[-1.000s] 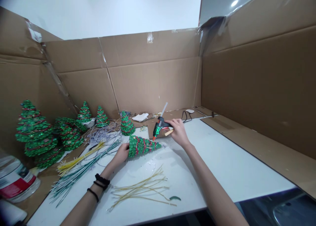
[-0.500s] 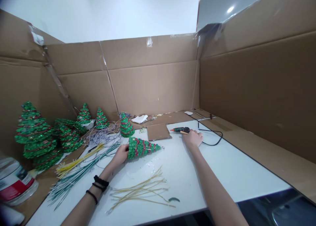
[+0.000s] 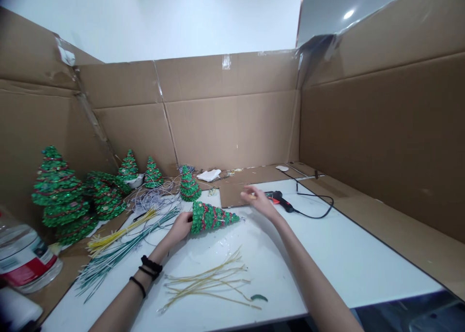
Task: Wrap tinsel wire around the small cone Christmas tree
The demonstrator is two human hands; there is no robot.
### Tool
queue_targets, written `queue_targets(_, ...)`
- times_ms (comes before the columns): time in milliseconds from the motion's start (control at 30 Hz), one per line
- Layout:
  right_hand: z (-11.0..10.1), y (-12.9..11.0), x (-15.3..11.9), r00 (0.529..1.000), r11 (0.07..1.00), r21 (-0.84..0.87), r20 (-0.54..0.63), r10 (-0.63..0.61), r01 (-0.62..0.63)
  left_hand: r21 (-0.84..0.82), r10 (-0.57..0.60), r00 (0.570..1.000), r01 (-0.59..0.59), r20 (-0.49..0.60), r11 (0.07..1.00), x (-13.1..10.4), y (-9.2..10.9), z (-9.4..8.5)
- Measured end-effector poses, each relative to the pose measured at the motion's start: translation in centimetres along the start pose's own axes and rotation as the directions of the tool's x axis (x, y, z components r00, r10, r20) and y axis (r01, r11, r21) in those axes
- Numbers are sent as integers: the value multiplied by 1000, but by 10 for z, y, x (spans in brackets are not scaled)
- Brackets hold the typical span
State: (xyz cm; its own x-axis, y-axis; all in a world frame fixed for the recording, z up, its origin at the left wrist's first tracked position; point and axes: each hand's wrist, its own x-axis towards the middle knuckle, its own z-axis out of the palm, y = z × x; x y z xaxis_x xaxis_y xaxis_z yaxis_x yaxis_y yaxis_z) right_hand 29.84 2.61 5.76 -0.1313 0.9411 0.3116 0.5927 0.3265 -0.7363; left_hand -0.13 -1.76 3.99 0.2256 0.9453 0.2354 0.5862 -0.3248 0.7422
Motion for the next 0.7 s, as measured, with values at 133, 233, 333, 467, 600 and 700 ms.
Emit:
queue_targets(133, 16, -28, -13, 887, 966, 140, 384, -256, 218, -25, 2, 1000, -2, 2, 1000, 0, -2, 0)
queue_targets(233, 25, -33, -18, 862, 959, 121, 422, -283, 255, -3, -1, 1000, 1, 1, 1000, 0, -3, 0)
queue_targets(333, 29, -32, -19, 870, 964, 112, 416, -266, 241, -23, -4, 1000, 4, 15, 1000, 1, -4, 0)
queue_targets(467, 33, -32, -20, 882, 968, 126, 398, -251, 219, -90, 1, 999, 2, 42, 996, 1, -5, -1)
queue_targets(600, 37, -33, -20, 894, 973, 117, 384, -229, 199, -73, -13, 999, 16, 42, 997, 0, -5, -1)
queue_targets(700, 40, -31, -21, 904, 974, 131, 366, -220, 184, -50, -11, 999, 13, 44, 999, 1, -5, -2)
